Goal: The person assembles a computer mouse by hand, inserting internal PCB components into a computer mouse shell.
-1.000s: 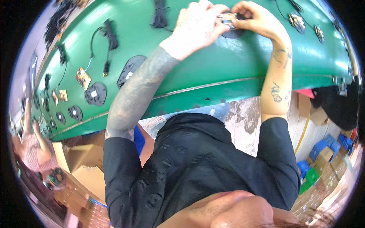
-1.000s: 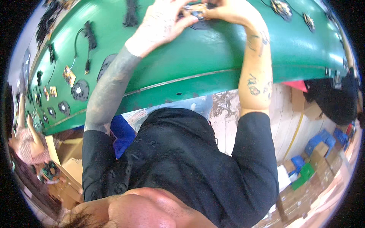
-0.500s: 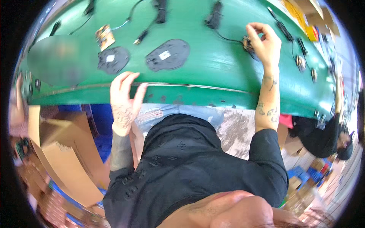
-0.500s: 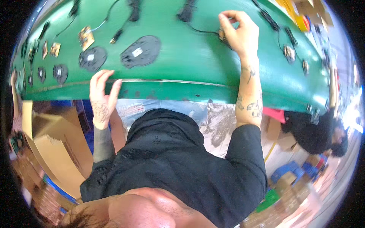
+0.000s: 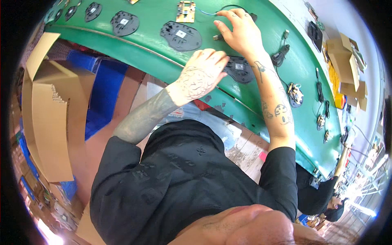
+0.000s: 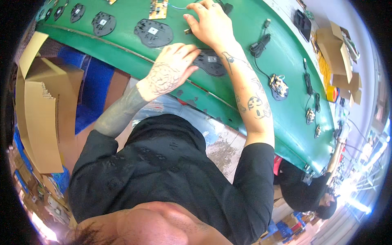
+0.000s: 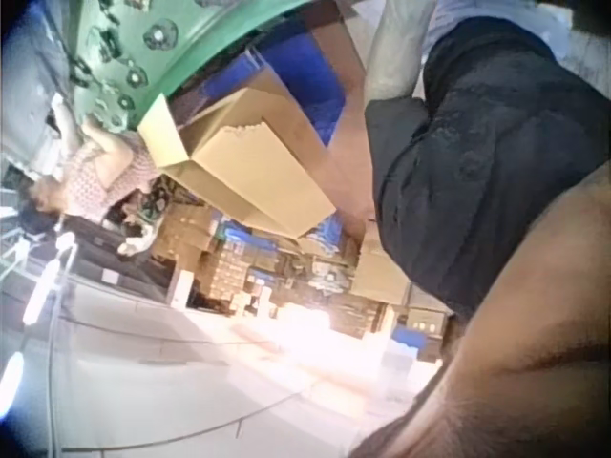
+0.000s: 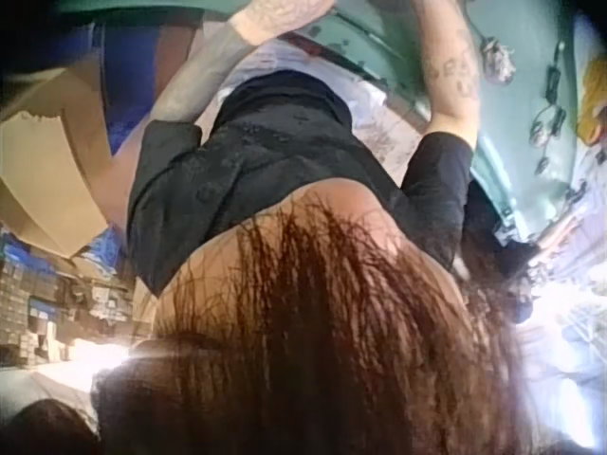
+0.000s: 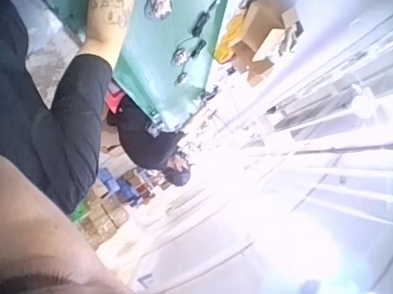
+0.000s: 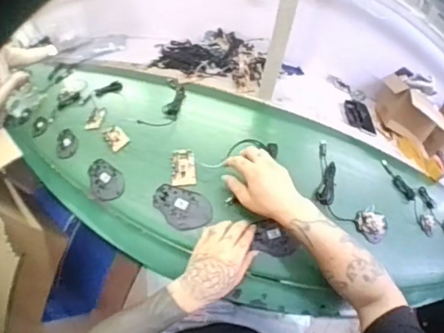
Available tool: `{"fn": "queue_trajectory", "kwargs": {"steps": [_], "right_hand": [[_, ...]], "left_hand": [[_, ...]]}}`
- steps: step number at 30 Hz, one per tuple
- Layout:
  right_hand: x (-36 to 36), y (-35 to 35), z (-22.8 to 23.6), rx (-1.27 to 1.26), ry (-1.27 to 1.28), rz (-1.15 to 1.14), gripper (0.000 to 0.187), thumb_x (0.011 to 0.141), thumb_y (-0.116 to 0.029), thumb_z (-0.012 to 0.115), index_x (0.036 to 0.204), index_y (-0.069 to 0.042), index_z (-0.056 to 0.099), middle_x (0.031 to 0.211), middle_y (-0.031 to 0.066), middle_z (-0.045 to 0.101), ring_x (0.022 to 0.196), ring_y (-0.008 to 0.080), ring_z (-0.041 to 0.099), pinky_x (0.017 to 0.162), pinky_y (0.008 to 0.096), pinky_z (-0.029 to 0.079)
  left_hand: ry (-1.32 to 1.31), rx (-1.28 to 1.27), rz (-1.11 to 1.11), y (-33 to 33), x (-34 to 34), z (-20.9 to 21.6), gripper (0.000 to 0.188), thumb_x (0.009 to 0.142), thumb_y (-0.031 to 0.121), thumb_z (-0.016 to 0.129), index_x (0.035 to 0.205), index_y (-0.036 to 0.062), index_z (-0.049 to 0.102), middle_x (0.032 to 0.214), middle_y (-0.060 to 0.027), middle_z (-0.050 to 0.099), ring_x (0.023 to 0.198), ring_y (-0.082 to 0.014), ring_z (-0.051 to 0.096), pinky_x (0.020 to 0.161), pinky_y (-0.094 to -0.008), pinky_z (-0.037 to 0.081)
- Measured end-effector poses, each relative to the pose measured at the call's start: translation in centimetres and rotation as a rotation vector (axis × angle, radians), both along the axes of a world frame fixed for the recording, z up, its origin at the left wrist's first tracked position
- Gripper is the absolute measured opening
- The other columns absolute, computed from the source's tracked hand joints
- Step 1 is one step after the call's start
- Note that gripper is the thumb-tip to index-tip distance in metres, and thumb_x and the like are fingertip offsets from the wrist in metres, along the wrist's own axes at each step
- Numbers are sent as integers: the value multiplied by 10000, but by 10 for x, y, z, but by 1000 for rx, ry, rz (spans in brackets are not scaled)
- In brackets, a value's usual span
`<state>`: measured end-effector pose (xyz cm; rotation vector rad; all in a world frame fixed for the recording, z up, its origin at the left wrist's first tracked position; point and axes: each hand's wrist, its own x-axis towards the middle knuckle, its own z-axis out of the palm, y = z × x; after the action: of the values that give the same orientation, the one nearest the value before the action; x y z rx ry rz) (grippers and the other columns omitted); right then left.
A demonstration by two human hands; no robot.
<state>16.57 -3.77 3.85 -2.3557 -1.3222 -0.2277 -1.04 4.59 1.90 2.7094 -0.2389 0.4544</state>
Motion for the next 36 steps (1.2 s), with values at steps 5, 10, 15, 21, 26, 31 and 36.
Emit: {"fn": "queue_trajectory", "kwargs": {"steps": [5, 10, 15, 21, 26, 31, 36], "right_hand": [[14, 35, -19, 45, -109, 56, 307, 933, -386, 669, 1175, -200, 699, 1257, 71, 634, 1157, 297, 608, 977, 419, 509], [68, 6, -24, -129, -182, -133, 242, 923, -255, 646, 1149, -206, 719, 1243, 59, 664, 1150, 304, 617, 987, 404, 502], [56, 4, -3, 39, -158, -290, 289, 889, -312, 689, 1123, -144, 721, 1194, 123, 678, 1110, 315, 637, 946, 410, 515], [8, 39, 0, -135, -30, -190, 555, 874, -511, 695, 1214, -74, 672, 1115, 182, 700, 1030, 335, 685, 918, 422, 529], [13, 25, 35, 20, 548, -68, 385, 928, -329, 652, 1162, -23, 661, 1009, 117, 694, 896, 232, 659, 801, 351, 528], [9, -45, 74, 563, 1294, 103, 223, 985, -165, 593, 1128, -14, 673, 944, -4, 660, 813, 82, 575, 729, 217, 445], [15, -121, 60, 640, 1295, 138, 346, 994, -263, 570, 1227, -10, 608, 1042, 74, 679, 850, 155, 624, 730, 282, 484]], "left_hand": [[-31, -29, -15, -5, 8, -6, 473, 860, 263, 713, 1271, 56, 604, 1239, -88, 587, 1168, -283, 538, 992, -418, 436], [-66, -65, 88, 34, 3, 4, 468, 854, 297, 726, 1248, 69, 614, 1238, -93, 593, 1179, -282, 556, 1014, -428, 425], [-28, 0, 251, 74, -14, -3, 497, 853, 323, 743, 1263, 69, 622, 1330, -86, 583, 1257, -275, 539, 1051, -422, 407], [-92, 24, 315, 93, -10, -2, 449, 856, 298, 750, 1222, 58, 649, 1314, -111, 599, 1238, -300, 552, 1057, -430, 414], [-172, -34, 282, 89, -12, 8, 416, 849, 243, 769, 1209, 68, 656, 1269, -119, 611, 1183, -324, 580, 1005, -438, 465], [-384, -263, 175, 57, 21, 37, 437, 810, 208, 807, 1187, 52, 652, 1251, -134, 609, 1168, -319, 583, 975, -408, 484], [-493, -379, -19, 0, 53, 39, 542, 762, 240, 818, 1221, 59, 593, 1218, -133, 581, 1122, -327, 573, 973, -432, 467]]}}
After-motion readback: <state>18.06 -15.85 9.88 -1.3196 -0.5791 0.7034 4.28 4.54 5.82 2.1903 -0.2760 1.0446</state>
